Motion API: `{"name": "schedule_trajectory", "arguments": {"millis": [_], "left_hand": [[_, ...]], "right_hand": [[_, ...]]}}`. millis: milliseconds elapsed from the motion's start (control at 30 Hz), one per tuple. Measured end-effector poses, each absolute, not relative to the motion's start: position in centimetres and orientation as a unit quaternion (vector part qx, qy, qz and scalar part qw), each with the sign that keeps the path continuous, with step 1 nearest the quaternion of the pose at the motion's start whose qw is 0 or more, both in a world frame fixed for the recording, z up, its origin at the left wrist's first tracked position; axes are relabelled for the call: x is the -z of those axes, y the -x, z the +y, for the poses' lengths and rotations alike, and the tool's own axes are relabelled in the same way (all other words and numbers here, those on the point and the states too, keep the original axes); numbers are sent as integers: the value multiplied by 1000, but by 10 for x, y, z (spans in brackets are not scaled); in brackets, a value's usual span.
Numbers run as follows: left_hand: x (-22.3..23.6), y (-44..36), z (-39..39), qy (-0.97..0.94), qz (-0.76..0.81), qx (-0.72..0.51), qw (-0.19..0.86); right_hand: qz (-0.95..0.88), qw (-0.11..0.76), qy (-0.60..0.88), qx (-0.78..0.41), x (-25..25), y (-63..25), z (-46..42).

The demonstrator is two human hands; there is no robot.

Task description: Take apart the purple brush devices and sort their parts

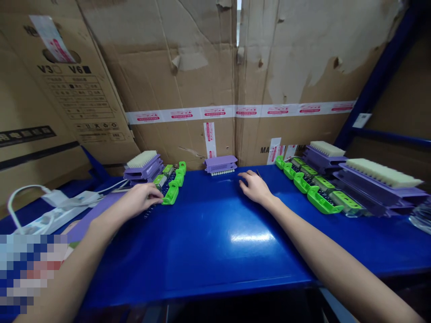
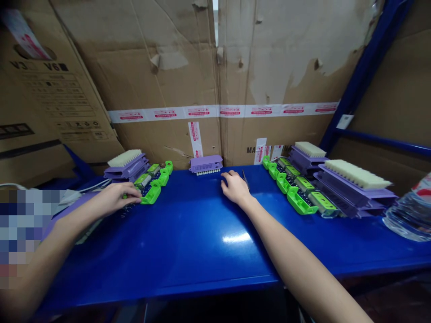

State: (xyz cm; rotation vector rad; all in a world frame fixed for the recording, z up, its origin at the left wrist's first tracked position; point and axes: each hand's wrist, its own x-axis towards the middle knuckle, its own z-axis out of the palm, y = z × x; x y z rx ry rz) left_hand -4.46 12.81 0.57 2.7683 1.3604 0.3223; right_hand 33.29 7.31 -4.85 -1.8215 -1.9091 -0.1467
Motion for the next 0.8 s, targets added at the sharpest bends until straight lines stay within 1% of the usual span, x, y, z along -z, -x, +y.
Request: {"name": "schedule_trajectory", "arguments": {"millis": [433, 567, 800], "left_hand": [[-7, 39, 134, -890, 446, -95, 12], [-9, 43, 126, -860, 505, -74, -1], [-5, 53, 92, -791, 608, 10, -75]], "right_hand": [[-699, 249, 668, 52, 48, -333, 72], [-699, 250, 668, 50, 48, -333, 72], [-699, 247, 669, 52, 48, -333, 72]]}}
